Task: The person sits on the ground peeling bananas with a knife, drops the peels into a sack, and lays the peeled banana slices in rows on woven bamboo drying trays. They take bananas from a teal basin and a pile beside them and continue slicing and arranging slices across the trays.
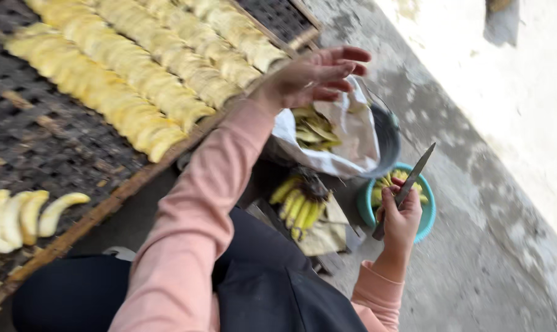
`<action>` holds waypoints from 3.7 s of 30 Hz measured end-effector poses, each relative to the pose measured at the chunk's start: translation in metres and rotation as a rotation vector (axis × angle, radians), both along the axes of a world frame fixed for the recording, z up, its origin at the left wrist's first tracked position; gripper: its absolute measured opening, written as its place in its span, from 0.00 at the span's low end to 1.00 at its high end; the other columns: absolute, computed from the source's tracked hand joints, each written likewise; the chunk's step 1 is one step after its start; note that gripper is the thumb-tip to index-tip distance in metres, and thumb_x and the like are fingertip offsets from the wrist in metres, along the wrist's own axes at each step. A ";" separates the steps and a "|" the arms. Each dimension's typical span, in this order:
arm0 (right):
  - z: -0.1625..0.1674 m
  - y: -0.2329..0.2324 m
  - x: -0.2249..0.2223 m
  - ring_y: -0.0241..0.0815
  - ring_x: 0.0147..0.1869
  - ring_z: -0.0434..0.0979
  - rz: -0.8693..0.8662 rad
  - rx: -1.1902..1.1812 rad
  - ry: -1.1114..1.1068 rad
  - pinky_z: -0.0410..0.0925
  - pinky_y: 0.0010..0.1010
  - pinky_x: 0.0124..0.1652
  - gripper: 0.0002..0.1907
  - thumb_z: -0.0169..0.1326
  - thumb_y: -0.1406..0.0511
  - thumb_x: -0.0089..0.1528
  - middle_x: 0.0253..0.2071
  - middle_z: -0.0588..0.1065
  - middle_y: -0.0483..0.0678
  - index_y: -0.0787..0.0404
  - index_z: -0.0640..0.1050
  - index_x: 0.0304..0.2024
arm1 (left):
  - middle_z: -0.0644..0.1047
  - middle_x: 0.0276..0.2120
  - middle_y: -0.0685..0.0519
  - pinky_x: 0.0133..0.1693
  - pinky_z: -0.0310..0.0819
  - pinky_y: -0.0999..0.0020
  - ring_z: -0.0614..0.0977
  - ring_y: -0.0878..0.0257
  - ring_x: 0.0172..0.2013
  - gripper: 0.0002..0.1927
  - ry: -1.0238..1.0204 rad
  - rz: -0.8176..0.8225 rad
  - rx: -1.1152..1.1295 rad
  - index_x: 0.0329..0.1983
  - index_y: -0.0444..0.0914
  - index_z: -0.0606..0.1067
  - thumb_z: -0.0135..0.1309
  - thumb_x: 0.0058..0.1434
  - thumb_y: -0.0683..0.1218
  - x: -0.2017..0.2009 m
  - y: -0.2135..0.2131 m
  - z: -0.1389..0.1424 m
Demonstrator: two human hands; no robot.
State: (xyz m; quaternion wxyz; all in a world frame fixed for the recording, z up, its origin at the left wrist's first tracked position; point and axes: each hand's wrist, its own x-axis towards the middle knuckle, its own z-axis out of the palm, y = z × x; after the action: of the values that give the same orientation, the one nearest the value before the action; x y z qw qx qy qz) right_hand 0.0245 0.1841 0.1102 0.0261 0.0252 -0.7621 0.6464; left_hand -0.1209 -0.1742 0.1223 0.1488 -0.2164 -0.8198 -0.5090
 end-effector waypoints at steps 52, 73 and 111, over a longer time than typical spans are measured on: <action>-0.025 -0.079 -0.059 0.25 0.27 0.63 0.468 -0.208 0.126 0.62 0.18 0.24 0.29 0.40 0.60 0.76 0.31 0.63 0.37 0.56 0.53 0.79 | 0.75 0.55 0.50 0.67 0.60 0.43 0.77 0.53 0.59 0.28 0.143 0.548 -0.529 0.74 0.45 0.55 0.52 0.77 0.50 0.082 0.074 -0.079; -0.041 -0.157 -0.104 0.31 0.24 0.65 0.417 -0.399 -0.062 0.59 0.21 0.20 0.19 0.41 0.53 0.75 0.27 0.67 0.43 0.63 0.69 0.49 | 0.79 0.53 0.57 0.72 0.50 0.40 0.79 0.61 0.58 0.19 0.415 0.659 -0.375 0.62 0.46 0.74 0.54 0.68 0.43 0.074 0.055 -0.086; -0.010 -0.180 -0.126 0.32 0.42 0.69 0.616 0.131 0.641 0.66 0.25 0.43 0.08 0.59 0.73 0.68 0.39 0.71 0.43 0.65 0.79 0.50 | 0.79 0.40 0.61 0.42 0.77 0.74 0.79 0.73 0.43 0.16 -0.450 0.008 1.347 0.50 0.46 0.75 0.56 0.64 0.57 0.049 0.034 -0.133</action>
State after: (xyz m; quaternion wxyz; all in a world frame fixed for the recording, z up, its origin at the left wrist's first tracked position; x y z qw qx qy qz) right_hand -0.1017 0.0038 0.0997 0.0657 0.4514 -0.7120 0.5339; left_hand -0.0718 -0.1403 -0.0102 0.0792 0.0360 -0.3385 -0.9369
